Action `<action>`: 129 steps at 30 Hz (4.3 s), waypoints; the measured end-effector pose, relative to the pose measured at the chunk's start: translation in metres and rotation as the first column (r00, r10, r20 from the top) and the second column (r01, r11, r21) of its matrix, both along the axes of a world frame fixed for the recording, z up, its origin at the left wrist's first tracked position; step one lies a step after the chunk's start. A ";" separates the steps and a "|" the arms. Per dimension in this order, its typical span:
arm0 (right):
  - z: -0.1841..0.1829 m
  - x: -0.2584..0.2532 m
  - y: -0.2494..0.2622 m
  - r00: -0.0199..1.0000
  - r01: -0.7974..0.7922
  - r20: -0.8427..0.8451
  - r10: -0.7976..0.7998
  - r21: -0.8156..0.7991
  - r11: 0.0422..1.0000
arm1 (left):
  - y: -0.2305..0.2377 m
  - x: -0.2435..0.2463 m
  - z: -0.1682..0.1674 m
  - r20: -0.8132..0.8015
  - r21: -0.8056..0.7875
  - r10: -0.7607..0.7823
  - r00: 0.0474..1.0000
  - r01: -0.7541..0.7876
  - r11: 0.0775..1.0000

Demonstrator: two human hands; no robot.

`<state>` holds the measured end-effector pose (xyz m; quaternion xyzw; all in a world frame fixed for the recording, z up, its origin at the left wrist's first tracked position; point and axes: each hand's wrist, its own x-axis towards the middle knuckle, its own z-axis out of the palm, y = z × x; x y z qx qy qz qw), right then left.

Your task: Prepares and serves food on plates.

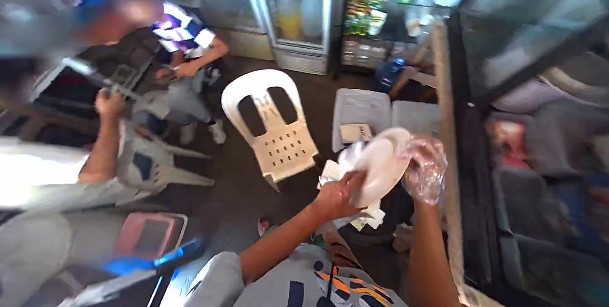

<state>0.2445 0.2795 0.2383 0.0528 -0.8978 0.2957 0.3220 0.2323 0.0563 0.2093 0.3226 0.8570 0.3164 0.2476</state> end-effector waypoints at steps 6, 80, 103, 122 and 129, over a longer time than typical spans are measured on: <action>-0.036 -0.031 -0.175 0.864 -0.313 0.390 0.318 -0.080 0.947 | -0.156 0.022 -0.024 0.282 -0.084 0.389 0.877 -0.381 0.921; -0.129 -1.233 -0.406 0.517 0.340 0.827 0.219 -0.433 0.834 | -0.412 -0.990 -0.179 0.344 0.151 0.887 0.308 -0.950 0.272; -0.164 -1.464 -0.783 0.197 0.261 0.667 0.718 -0.742 0.618 | -0.595 -1.198 -0.131 0.052 0.425 0.953 -0.300 -0.857 -0.293; -0.281 -1.606 -1.062 -0.008 -0.136 0.774 0.633 -0.628 0.766 | -0.866 -1.362 -0.179 0.654 0.372 0.286 -0.700 -0.032 -0.928; -0.273 -1.652 -1.082 0.031 -0.612 0.933 0.359 -0.266 0.744 | -1.024 -1.350 -0.252 0.512 -0.034 0.191 -0.838 -0.242 -0.970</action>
